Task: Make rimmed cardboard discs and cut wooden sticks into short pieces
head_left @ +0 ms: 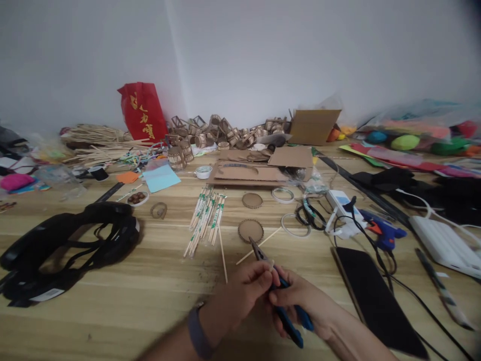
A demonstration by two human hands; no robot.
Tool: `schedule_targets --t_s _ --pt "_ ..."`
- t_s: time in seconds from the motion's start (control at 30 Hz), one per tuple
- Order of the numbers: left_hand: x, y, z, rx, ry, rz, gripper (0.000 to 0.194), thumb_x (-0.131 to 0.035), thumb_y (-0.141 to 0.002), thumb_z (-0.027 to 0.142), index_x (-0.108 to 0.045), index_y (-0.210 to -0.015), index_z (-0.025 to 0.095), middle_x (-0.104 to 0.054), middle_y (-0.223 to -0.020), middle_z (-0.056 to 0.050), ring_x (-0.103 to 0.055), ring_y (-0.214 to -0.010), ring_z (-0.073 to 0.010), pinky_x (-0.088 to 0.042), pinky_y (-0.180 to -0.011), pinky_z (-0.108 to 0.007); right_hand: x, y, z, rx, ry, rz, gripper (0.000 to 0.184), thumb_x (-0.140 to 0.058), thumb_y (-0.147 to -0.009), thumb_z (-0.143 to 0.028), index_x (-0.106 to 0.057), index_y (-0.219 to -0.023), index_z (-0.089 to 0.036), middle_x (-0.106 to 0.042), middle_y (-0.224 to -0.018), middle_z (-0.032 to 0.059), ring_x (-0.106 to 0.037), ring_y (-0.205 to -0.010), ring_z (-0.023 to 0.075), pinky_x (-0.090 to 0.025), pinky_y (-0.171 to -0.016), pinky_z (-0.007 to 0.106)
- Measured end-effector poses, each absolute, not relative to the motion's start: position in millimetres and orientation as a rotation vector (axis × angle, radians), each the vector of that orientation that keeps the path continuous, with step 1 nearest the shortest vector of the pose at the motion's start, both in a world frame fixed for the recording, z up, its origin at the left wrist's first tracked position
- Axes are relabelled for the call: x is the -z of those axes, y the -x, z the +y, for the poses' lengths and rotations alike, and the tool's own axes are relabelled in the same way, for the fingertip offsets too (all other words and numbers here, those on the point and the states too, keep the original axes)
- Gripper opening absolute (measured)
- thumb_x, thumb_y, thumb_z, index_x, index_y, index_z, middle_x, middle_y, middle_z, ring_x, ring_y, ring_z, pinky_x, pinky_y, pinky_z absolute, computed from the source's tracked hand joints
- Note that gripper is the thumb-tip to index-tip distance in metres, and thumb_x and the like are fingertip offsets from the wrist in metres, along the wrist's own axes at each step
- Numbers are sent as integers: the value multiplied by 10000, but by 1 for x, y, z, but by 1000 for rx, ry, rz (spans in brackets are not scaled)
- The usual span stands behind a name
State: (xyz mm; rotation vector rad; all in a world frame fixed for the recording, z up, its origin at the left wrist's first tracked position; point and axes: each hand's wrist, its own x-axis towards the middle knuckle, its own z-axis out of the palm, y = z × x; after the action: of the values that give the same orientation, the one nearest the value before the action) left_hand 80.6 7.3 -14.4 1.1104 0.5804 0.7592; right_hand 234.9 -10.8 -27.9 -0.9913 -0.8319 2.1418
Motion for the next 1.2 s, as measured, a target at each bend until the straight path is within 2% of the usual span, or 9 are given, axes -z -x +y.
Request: schedule_targets --t_s 0.13,0.27,0.4,0.57,0.77,0.87,0.93,1.07,1.2 --pt "7 -81 4 -827 -1342 703 405 -486 -881 557 -555 -771 173 -614 -902 -51 -565 -902 -182 -441 -839 -293 19 -237 -10 -2049 1156 -966 443 -807 -543 -273 -498 -852 -207 -579 -596 -71 -617 -444 144 -491 -429 240" --pt "11 -84 5 -891 -1366 829 360 -441 -907 505 -529 -777 181 -613 -917 -51 -553 -900 -180 -443 -831 -296 17 -237 -7 -1474 1371 -1473 292 -726 -593 -195 -599 -856 -194 -633 -772 -12 -634 -735 191 -516 -685 314" --pt "14 -87 6 -942 -1277 960 299 -445 -909 447 -513 -791 180 -600 -874 -34 -546 -877 -172 -441 -809 -278 25 -231 -9 -807 1558 -1777 431 -655 -648 -179 -601 -1075 -203 -613 -1020 75 -594 -930 273 -485 -806 398" --pt "7 -87 2 -1007 -1332 967 318 -425 -928 453 -556 -829 180 -628 -953 -60 -556 -967 -198 -429 -888 -309 34 -226 -11 -355 1558 -1909 559 -530 -637 -60 -559 -1180 -191 -604 -1037 134 -541 -1016 318 -448 -864 472" --pt "-9 -75 0 -1028 -1546 966 355 -456 -908 476 -635 -828 180 -558 -1242 -106 -477 -1198 -233 -358 -1009 -332 10 -244 -3 -940 1364 -1539 430 -578 -739 -246 -555 -1167 -213 -624 -991 57 -560 -956 245 -437 -865 367" --pt "-17 -67 7 -976 -1530 1146 383 -381 -924 479 -611 -873 177 -656 -857 -65 -585 -775 -175 -447 -721 -279 -6 -247 -5 -1390 1359 -1230 316 -600 -712 -313 -615 -1006 -197 -619 -792 7 -570 -794 207 -432 -774 325" --pt "-20 -63 12 -836 -1555 1162 377 -361 -927 466 -598 -935 172 -582 -600 12 -492 -541 -137 -387 -563 -245 -13 -246 -9 -1628 1280 -1102 256 -605 -660 -273 -620 -901 -189 -600 -728 -1 -559 -718 190 -427 -709 316" --pt "-24 -59 16 -659 -1618 1131 344 -358 -921 401 -607 -942 165 -421 -469 74 -396 -452 -112 -312 -498 -222 -13 -242 -12 -1829 1146 -961 406 -588 -561 -174 -632 -965 -183 -598 -766 -2 -557 -725 172 -417 -675 293" --pt "-26 -60 15 -638 -1712 1125 306 -379 -898 332 -636 -883 166 -435 -535 55 -399 -511 -115 -312 -530 -225 -8 -244 -12 -1863 1235 -969 531 -578 -563 -168 -638 -1090 -179 -625 -763 0 -529 -681 147 -333 -569 252"
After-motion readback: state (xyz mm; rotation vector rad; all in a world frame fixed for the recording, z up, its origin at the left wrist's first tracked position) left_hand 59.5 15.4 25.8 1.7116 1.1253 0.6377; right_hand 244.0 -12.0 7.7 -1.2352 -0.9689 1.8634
